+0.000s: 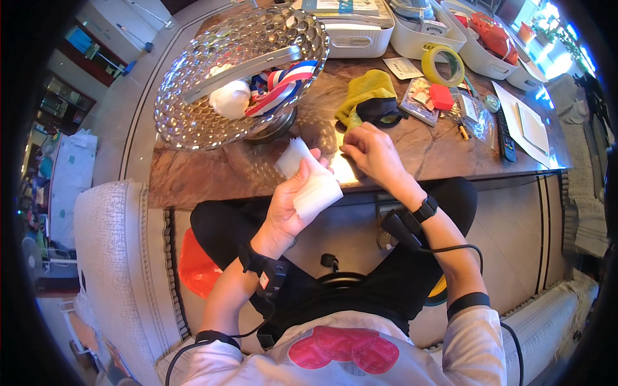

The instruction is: Cleaning a decorative bowl and organizing small items.

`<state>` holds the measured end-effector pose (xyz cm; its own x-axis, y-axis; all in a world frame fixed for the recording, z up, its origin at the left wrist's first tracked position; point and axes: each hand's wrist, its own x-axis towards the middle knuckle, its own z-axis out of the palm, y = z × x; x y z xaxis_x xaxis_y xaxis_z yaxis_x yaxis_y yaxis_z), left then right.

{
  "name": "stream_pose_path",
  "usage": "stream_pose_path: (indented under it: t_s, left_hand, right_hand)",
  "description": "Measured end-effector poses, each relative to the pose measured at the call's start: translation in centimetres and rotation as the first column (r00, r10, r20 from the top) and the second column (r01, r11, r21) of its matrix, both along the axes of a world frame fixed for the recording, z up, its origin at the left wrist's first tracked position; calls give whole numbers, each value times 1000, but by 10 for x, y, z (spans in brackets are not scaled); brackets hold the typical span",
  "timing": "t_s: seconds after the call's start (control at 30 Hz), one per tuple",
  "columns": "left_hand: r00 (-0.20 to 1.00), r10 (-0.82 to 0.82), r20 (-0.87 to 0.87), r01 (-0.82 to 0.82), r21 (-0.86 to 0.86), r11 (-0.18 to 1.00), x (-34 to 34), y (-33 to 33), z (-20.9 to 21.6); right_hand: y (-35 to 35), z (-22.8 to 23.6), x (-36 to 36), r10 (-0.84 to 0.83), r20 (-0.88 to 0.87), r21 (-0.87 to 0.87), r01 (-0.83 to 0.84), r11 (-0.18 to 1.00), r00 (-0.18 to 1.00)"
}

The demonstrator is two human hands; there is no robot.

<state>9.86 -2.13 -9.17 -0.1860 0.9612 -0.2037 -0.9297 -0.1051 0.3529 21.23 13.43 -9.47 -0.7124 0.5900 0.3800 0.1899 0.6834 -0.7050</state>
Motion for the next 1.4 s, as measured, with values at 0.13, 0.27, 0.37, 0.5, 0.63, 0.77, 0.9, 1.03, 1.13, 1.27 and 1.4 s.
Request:
stream_pose_path:
  t_s: [0.13,0.27,0.37,0.5,0.63,0.77,0.9,1.03,1.13,1.27,1.4]
  left_hand:
    - [995,37,-94,-41,-40,998,13,-11,12]
    - [947,71,-314,-75,1,997,18,-20,18]
    - [882,187,-432,-177,63,982,26,-15,13]
    - [876,161,-455,-150,61,987,30,-11,10]
    - [704,367,-608,-332,175,927,14,-8,3]
    - [500,329,-801,-304,193,933,-16,0,-9]
    - [107,85,-991,-246,56,968,-32,10,-21]
    - [-195,84,-977,-195,122,973,-27,16,-19]
    - [-140,100,-985,-187,125,974,-27,16,-20]
    - [-271,154,-950,-182,207,961,-27,15,-15]
    - [-154,197,-968,-114,215,970,-36,16,-23]
  right_hand:
    - [-17,22,9,-66,-123,-132,50,990,990]
    - [-51,36,23,197,-134,-641,-236,730,971]
    - [-86,27,29,210,-280,-641,-345,685,937]
    - [-92,22,28,120,-138,-655,-182,733,983]
    - [-74,57,27,163,15,-364,-146,920,987]
    - [-42,48,21,239,144,250,-269,930,960]
    - [-35,37,14,226,392,316,-361,877,892]
    - [-33,24,6,237,185,429,-295,854,954]
    - [-34,19,0,225,111,327,-250,911,968]
    - [-32,21,-5,229,100,366,-250,897,968]
    - [-29,19,-4,279,79,369,-288,884,957]
